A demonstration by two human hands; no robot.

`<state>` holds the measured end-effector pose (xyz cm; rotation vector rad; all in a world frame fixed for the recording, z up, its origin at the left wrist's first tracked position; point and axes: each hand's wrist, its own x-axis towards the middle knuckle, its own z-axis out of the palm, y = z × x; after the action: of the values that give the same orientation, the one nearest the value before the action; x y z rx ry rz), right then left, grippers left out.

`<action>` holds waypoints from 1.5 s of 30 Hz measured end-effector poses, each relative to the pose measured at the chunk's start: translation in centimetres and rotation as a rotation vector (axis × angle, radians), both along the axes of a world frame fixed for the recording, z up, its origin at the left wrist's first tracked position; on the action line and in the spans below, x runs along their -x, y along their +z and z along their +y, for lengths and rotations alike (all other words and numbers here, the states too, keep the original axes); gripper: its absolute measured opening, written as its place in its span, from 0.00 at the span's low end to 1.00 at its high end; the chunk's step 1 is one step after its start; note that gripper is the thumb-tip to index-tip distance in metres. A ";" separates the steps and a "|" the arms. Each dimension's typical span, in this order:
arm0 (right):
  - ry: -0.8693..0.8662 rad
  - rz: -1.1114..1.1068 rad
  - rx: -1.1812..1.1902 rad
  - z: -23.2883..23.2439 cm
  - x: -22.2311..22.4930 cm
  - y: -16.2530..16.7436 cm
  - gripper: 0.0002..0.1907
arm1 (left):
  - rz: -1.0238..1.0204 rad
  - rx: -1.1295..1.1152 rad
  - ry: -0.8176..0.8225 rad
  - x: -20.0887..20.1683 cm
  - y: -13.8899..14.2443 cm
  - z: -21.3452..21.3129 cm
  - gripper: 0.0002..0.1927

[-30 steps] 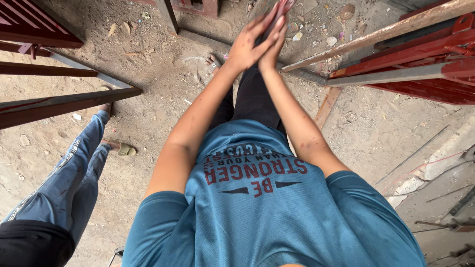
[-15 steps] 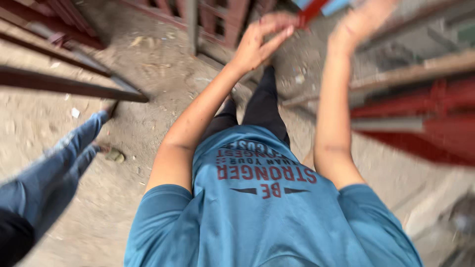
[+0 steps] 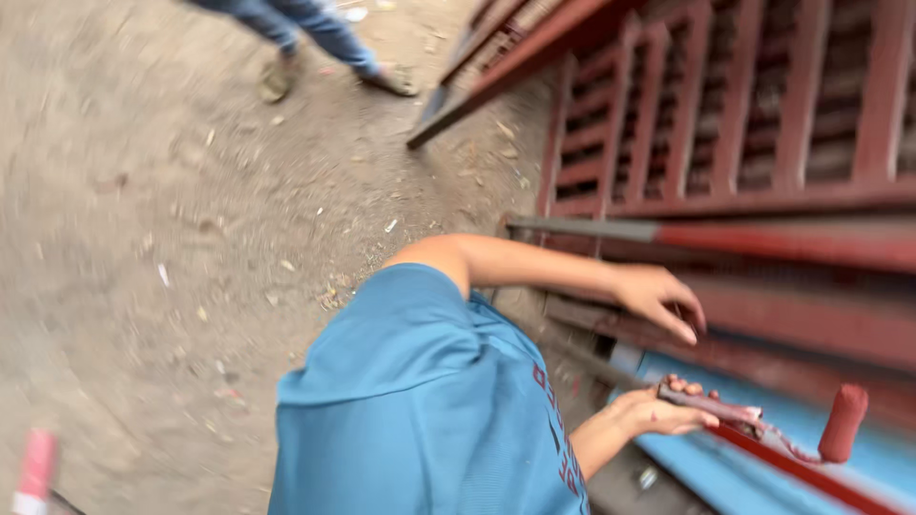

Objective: The person uses a red paint roller to apply red paint to vertical and horizontal bars of a metal frame structure. The person moves along the frame, rolling paint onto different sections while another person stands nearby.

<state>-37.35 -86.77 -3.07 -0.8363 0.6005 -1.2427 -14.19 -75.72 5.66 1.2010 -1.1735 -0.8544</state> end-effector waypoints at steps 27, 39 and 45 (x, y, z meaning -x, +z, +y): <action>0.133 0.189 0.145 9.6 -8.8 9.7 0.30 | 0.015 0.183 -0.124 -3.1 0.9 5.6 0.22; 0.089 0.286 0.254 12.7 -6.4 13.8 0.43 | 0.013 0.288 -0.162 -2.0 0.7 4.9 0.19; 0.130 0.210 0.257 12.7 -4.6 14.2 0.40 | 0.052 0.248 -0.130 -0.6 2.5 6.0 0.18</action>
<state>-32.74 -74.12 11.12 -1.2134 0.5505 -1.1356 -13.55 -69.70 8.13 0.9039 -1.2843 -0.8057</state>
